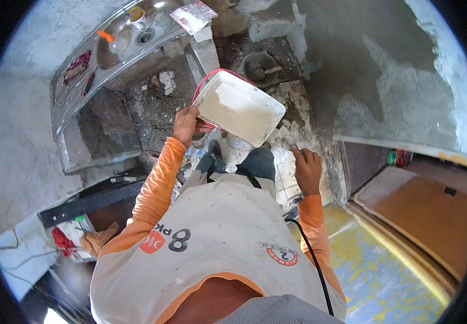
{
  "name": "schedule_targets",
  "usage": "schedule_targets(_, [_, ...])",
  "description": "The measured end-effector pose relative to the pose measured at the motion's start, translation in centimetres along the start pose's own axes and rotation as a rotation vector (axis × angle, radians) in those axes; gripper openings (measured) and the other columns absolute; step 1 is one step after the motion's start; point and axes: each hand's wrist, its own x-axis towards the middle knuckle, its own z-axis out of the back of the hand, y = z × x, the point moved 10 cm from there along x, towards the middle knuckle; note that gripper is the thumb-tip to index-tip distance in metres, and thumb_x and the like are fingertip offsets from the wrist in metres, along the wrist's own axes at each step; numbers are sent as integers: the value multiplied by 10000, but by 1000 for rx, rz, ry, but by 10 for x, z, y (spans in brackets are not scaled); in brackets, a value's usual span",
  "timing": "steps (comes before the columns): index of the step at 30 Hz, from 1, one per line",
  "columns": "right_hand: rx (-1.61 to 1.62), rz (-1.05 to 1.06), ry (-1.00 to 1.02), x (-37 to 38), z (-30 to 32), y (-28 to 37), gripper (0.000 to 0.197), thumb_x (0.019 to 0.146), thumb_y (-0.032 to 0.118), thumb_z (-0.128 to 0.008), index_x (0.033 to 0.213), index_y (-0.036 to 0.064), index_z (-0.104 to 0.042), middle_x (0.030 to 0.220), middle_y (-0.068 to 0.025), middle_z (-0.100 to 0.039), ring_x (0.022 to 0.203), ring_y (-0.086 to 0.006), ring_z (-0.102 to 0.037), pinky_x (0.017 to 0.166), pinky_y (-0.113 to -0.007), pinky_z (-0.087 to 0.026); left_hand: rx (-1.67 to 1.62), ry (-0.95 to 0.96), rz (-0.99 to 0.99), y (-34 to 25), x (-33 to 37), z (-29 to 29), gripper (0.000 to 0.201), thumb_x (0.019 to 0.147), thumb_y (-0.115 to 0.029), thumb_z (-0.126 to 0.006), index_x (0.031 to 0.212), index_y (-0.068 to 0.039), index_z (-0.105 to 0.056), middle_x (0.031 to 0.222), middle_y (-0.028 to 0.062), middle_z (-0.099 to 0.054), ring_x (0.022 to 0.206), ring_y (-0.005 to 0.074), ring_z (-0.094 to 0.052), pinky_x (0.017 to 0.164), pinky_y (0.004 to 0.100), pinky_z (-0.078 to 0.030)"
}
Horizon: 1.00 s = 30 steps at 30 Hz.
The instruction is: Applying plaster or putty to a wall using a trowel and a small bucket to repair or smooth the surface.
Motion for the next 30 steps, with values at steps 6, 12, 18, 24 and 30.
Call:
schedule_targets(6, [138, -207, -117, 9, 31, -115, 307, 944, 67, -645, 1250, 55, -676, 1089, -150, -669, 999, -341, -631, 921, -462, -486, -147, -208, -34, -8, -25, -19, 411, 989, -243, -494, 1198, 99, -588, 945, 218, -717, 747, 298, -751, 646, 367, -650])
schedule_targets(12, [522, -885, 62, -15, -79, -273, 377, 942, 297, -706, 1149, -18, -716, 988, -155, -722, 873, -274, -669, 796, -406, -517, -293, -418, -71, 19, -60, -30, 321, 965, -225, -500, 1124, 48, -560, 926, 212, -706, 723, 319, -746, 657, 401, -652])
schedule_targets(18, [688, -571, 340, 101, -144, -235, 449, 861, 397, -796, 1056, -4, -752, 837, -55, -703, 712, -155, -624, 646, -311, -485, -368, -558, -69, 47, -100, -9, 349, 953, -244, -499, 1082, 78, -545, 917, 239, -701, 741, 347, -751, 680, 414, -662])
schedule_targets(24, [1066, -517, 503, 300, -139, -87, 461, 930, 506, -720, 919, 46, -729, 716, 5, -571, 650, -124, -527, 615, -331, -413, -336, -630, -32, 63, -112, 22, 358, 948, -273, -508, 1049, 67, -558, 922, 243, -701, 738, 351, -751, 688, 425, -668])
schedule_targets(30, [775, -302, 375, 512, -172, 15, 746, 879, 648, -703, 979, -91, -706, 931, -261, -726, 909, -372, -700, 822, -496, -522, -339, -620, 49, 84, -91, 60, 372, 940, -254, -522, 1118, 69, -568, 956, 229, -702, 733, 343, -749, 679, 410, -664])
